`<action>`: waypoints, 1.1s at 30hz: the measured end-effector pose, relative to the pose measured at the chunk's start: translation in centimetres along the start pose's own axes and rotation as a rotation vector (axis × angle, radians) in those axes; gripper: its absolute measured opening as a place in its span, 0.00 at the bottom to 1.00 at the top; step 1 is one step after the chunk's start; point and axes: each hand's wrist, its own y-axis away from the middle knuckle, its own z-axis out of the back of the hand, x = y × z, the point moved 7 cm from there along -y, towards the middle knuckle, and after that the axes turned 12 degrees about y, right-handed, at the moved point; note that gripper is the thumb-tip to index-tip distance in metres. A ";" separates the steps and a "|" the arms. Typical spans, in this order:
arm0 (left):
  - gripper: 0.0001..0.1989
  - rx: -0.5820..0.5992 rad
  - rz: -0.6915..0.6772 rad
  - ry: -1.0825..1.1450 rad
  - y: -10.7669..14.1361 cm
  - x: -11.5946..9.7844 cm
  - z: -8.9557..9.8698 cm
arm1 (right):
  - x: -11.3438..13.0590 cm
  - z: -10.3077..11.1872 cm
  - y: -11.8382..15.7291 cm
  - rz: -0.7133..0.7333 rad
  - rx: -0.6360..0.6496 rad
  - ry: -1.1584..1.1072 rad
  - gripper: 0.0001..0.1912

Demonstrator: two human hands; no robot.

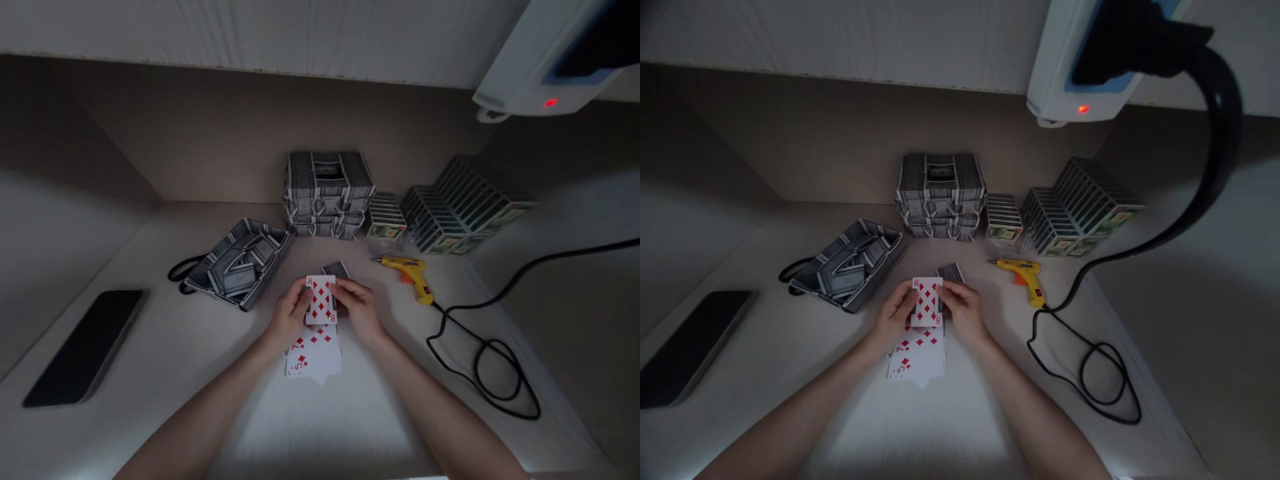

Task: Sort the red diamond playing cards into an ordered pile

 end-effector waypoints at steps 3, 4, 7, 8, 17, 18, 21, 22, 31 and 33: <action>0.11 -0.039 -0.072 -0.046 -0.1 -0.7 0.3 | 0.0 0.0 0.2 0.000 -0.011 0.002 0.14; 0.11 -0.041 -0.072 -0.037 -0.2 -0.8 0.3 | 0.1 -0.1 0.2 0.008 -0.012 0.003 0.14; 0.15 -0.024 -0.006 0.058 -0.2 -0.8 0.1 | 0.1 -0.3 0.4 0.018 -0.010 0.006 0.15; 0.16 -0.019 0.017 0.094 -0.1 -0.8 0.0 | 0.1 -0.3 0.4 0.015 -0.008 0.009 0.15; 0.13 -0.035 0.031 0.135 0.0 -1.1 -0.2 | 0.3 -0.6 0.5 0.002 0.035 0.051 0.17; 0.13 -0.033 0.025 0.128 0.0 -1.2 -0.2 | 0.3 -0.7 0.5 0.000 0.042 0.048 0.17; 0.12 -0.036 0.010 0.106 0.1 -1.2 -0.2 | 0.4 -0.9 0.5 -0.002 0.061 0.041 0.16; 0.12 -0.039 0.007 0.101 0.1 -1.2 -0.2 | 0.4 -0.9 0.6 -0.001 0.069 0.039 0.16; 0.10 -0.032 0.005 0.106 0.0 -0.9 -0.1 | 0.4 -1.6 0.7 0.035 0.142 0.017 0.13; 0.10 -0.032 -0.009 0.092 0.0 -1.0 0.0 | 0.4 -1.5 0.7 0.046 0.126 0.019 0.12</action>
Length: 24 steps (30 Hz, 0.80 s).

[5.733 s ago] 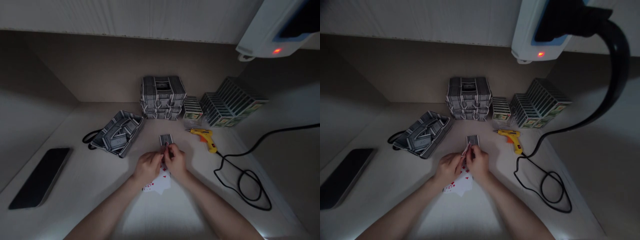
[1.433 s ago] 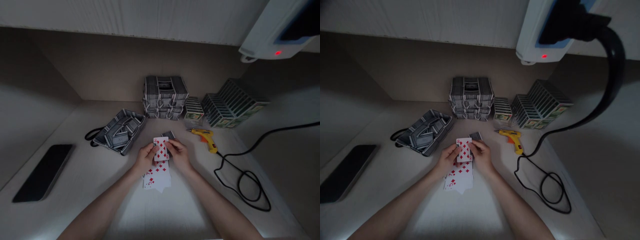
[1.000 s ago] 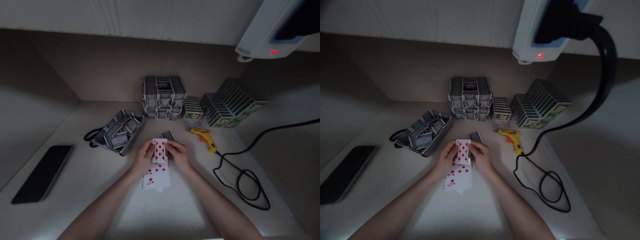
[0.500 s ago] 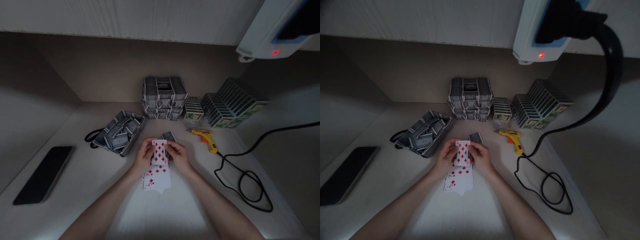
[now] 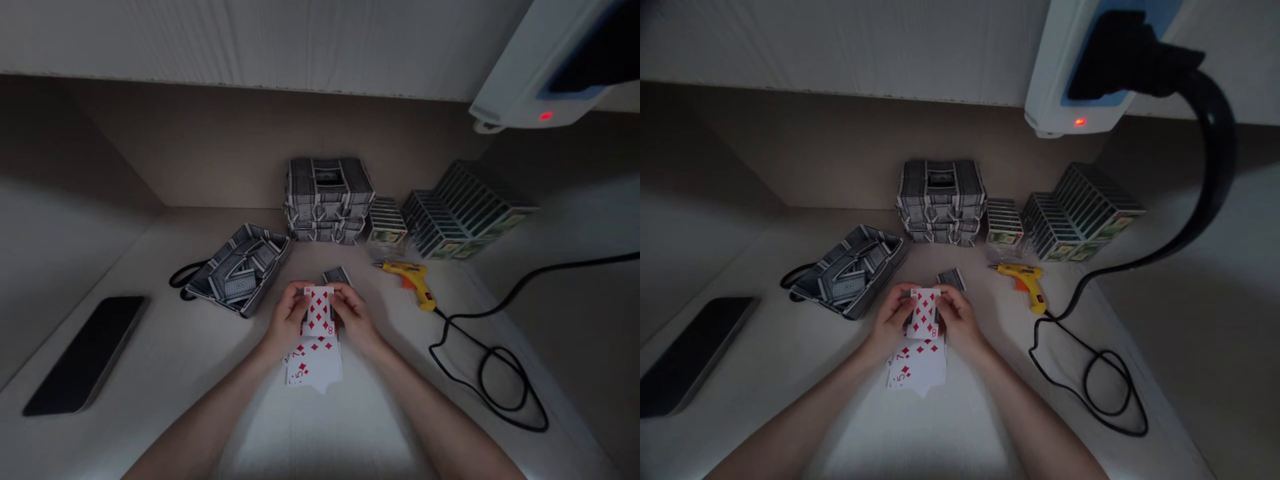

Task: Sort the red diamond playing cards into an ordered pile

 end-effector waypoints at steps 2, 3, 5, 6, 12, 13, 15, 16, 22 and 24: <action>0.10 -0.008 -0.011 -0.012 0.0 0.0 0.1 | 0.0 0.1 0.0 0.016 -0.010 0.023 0.12; 0.10 -0.012 -0.015 -0.016 0.0 -0.1 0.1 | 0.0 0.1 0.0 0.028 -0.015 0.042 0.11; 0.09 -0.021 -0.024 -0.017 0.0 0.0 0.2 | 0.1 0.2 -0.1 0.051 -0.022 0.081 0.11; 0.09 -0.026 -0.028 -0.017 0.0 0.0 0.3 | 0.1 0.2 -0.1 0.057 -0.022 0.095 0.11; 0.07 -0.053 -0.034 -0.019 -0.1 -0.2 0.5 | 0.1 0.0 0.0 0.036 -0.014 0.082 0.11; 0.06 -0.056 -0.030 -0.018 -0.1 -0.3 0.5 | 0.0 -0.1 0.0 0.031 -0.008 0.071 0.11; 0.06 -0.071 -0.022 -0.010 -0.1 -0.5 0.5 | -0.1 -0.4 0.1 0.029 0.003 0.062 0.11; 0.06 -0.080 -0.016 -0.004 -0.1 -0.5 0.5 | -0.2 -0.4 0.2 0.036 0.003 0.066 0.11; 0.07 -0.106 0.023 0.032 -0.2 -0.2 0.7 | -0.4 -0.6 0.5 0.111 -0.001 0.154 0.11; 0.05 -0.106 0.016 0.028 -0.3 -0.2 0.8 | -0.4 -0.7 0.7 0.119 0.022 0.182 0.11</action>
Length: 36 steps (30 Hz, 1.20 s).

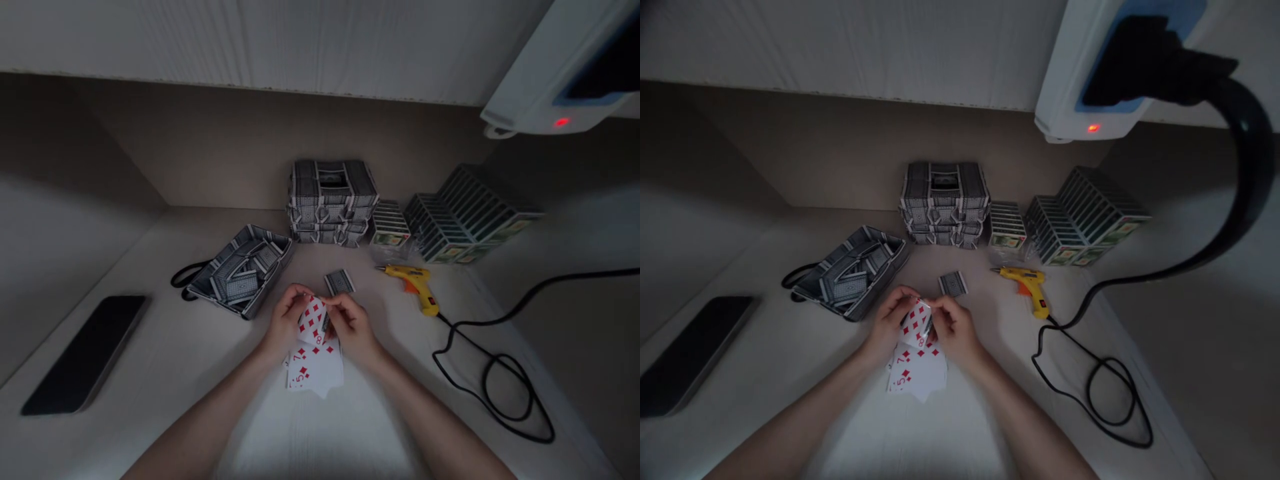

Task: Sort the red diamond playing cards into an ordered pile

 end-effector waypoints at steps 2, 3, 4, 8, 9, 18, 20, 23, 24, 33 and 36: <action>0.04 0.003 -0.005 0.000 0.0 0.1 0.1 | 0.1 -0.1 0.1 0.004 0.020 0.011 0.10; 0.04 0.006 -0.004 0.003 0.0 0.1 0.1 | 0.1 -0.2 0.2 0.005 0.030 0.011 0.10; 0.04 0.007 -0.004 0.005 0.0 0.2 0.2 | 0.1 -0.2 0.2 0.006 0.035 0.007 0.09; 0.03 -0.002 -0.021 -0.033 0.0 0.0 0.2 | 0.2 -0.3 0.4 -0.005 0.065 -0.056 0.08; 0.03 -0.005 -0.033 -0.055 0.0 -0.1 0.2 | 0.3 -0.3 0.4 -0.014 0.085 -0.095 0.08; 0.05 0.002 -0.202 -0.251 0.9 -1.2 0.1 | -0.4 -2.6 0.2 -0.359 0.450 -0.483 0.28; 0.06 0.028 -0.250 -0.313 1.2 -1.2 0.0 | -0.9 -3.3 0.6 -0.418 0.562 -0.443 0.32; 0.07 0.058 -0.311 -0.379 1.5 -1.4 -0.3 | -1.4 -3.6 1.0 -0.451 0.634 -0.416 0.33; 0.07 0.063 -0.317 -0.389 1.6 -1.4 -0.3 | -1.6 -3.6 1.1 -0.456 0.645 -0.417 0.33; 0.05 -0.041 -0.281 -0.287 0.7 -1.6 0.3 | -0.9 -3.3 0.6 -0.357 0.568 -0.460 0.30; 0.06 -0.058 -0.232 -0.223 0.4 -1.3 0.5 | -0.5 -3.0 0.3 -0.302 0.498 -0.433 0.21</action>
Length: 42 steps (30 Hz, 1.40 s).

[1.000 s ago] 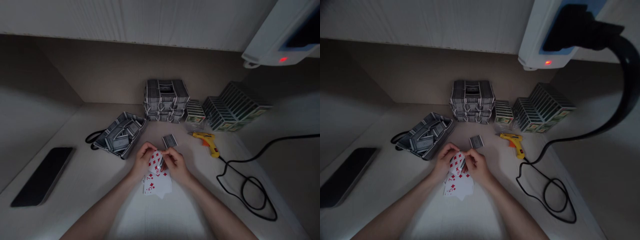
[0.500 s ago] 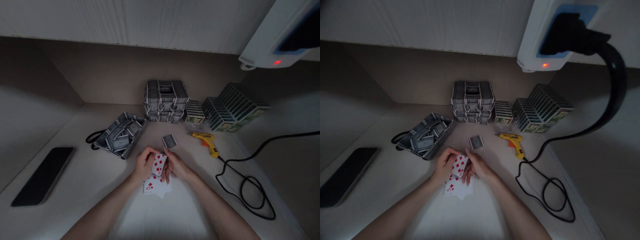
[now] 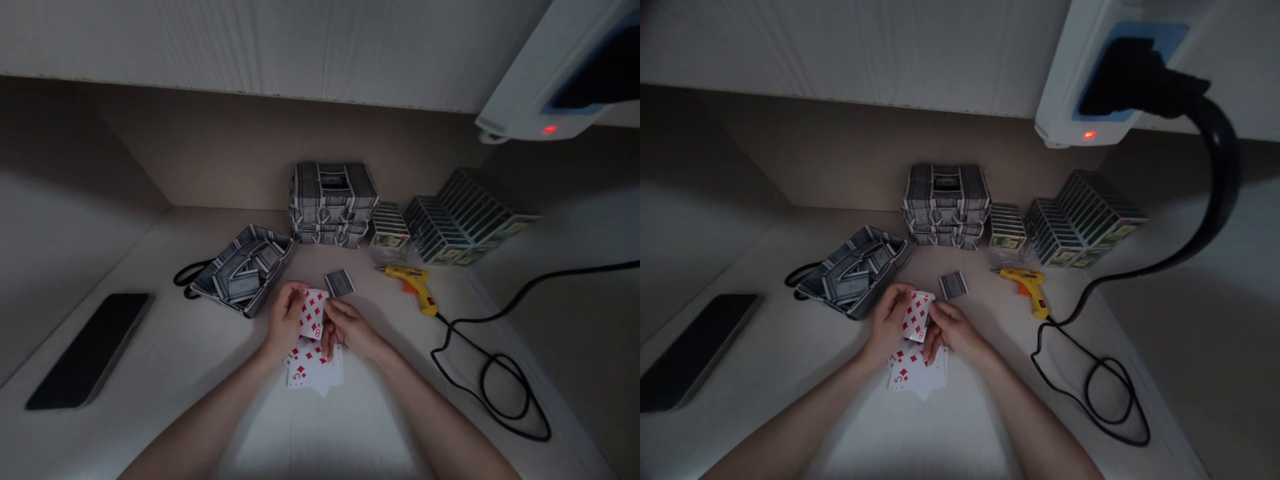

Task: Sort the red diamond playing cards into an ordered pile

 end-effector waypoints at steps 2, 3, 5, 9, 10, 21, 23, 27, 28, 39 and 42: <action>0.07 0.018 0.027 0.016 0.0 0.3 -0.1 | 0.1 0.3 0.0 0.015 -0.057 0.048 0.19; 0.08 0.034 0.036 0.017 0.1 0.4 -0.2 | 0.1 0.4 0.0 0.020 -0.085 0.085 0.19; 0.10 0.058 0.045 0.009 0.2 0.6 -0.4 | 0.3 0.8 0.1 0.042 -0.148 0.185 0.18; 0.14 0.071 0.023 -0.072 0.2 0.6 -0.5 | 0.9 1.5 0.4 0.097 -0.269 0.367 0.18; 0.14 0.077 -0.002 -0.106 0.2 0.4 -0.5 | 0.9 1.5 0.4 0.101 -0.278 0.392 0.18; 0.06 0.062 -0.125 -0.268 0.0 -0.5 -0.6 | 1.5 1.0 0.7 0.105 -0.247 0.461 0.16; 0.06 0.056 -0.153 -0.286 0.1 -0.6 -0.6 | 1.4 0.9 0.7 0.111 -0.244 0.459 0.16; 0.06 0.045 -0.162 -0.313 0.3 -0.7 -0.6 | 1.3 0.8 0.5 0.116 -0.254 0.468 0.16; 0.06 0.038 -0.156 -0.312 0.3 -0.7 -0.5 | 1.3 0.8 0.5 0.113 -0.258 0.467 0.16; 0.07 0.002 -0.132 -0.264 0.4 -0.7 -0.4 | 0.5 0.8 0.1 0.089 -0.243 0.439 0.17; 0.07 -0.001 -0.142 -0.289 0.6 -0.7 -0.5 | 0.6 0.8 0.2 0.095 -0.233 0.457 0.17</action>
